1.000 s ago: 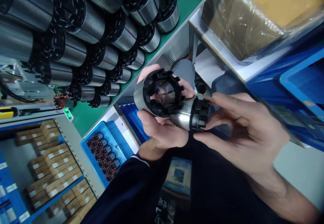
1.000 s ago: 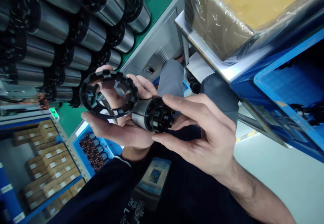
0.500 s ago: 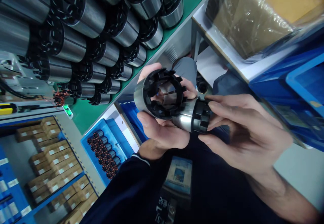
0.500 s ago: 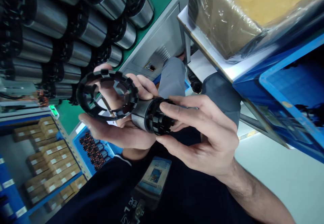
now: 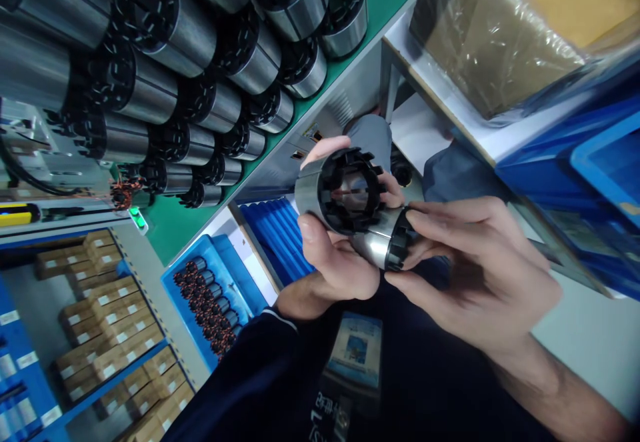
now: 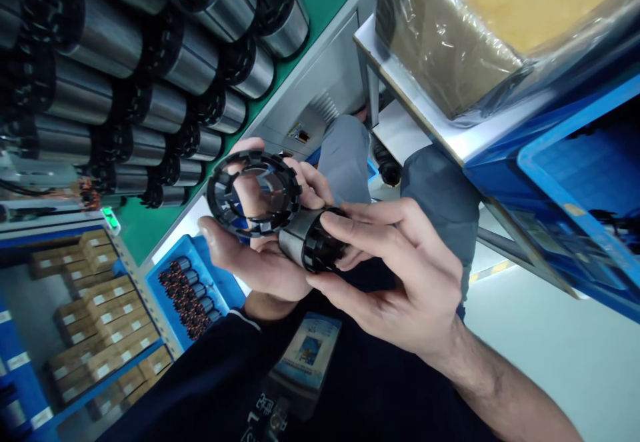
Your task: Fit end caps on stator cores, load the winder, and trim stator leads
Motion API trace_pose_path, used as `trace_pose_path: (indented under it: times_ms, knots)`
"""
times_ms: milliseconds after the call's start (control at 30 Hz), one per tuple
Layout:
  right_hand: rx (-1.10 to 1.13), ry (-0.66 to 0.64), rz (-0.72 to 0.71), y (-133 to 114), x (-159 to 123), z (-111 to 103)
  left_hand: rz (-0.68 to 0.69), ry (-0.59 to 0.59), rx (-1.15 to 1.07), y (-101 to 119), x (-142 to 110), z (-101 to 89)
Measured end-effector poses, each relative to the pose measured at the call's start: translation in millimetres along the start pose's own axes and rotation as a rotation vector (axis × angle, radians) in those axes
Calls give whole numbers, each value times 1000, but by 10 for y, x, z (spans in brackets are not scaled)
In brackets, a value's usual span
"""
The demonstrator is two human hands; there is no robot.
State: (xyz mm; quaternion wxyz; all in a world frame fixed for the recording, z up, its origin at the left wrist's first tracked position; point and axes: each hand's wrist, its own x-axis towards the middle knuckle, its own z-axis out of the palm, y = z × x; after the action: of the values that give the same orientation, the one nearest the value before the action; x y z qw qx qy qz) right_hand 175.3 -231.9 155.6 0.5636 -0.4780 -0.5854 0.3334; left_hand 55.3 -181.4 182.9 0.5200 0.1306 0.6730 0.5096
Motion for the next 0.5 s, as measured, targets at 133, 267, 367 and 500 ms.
trace_pose_path:
  times_ms: [133,267,367,500]
  knots:
    - [-86,-75,-3,7,-14,63,165,-20,-132,38,-29,-5]
    - [-188,-63,-10,221,-15,201,32,-172,-82,70,-78,-12]
    - [-190,47,-10,416,-5,182,-2,-257,-119,77,-95,-74]
    - [-262,9,49,489,5,-111,-51,-361,-140,76,11,-251]
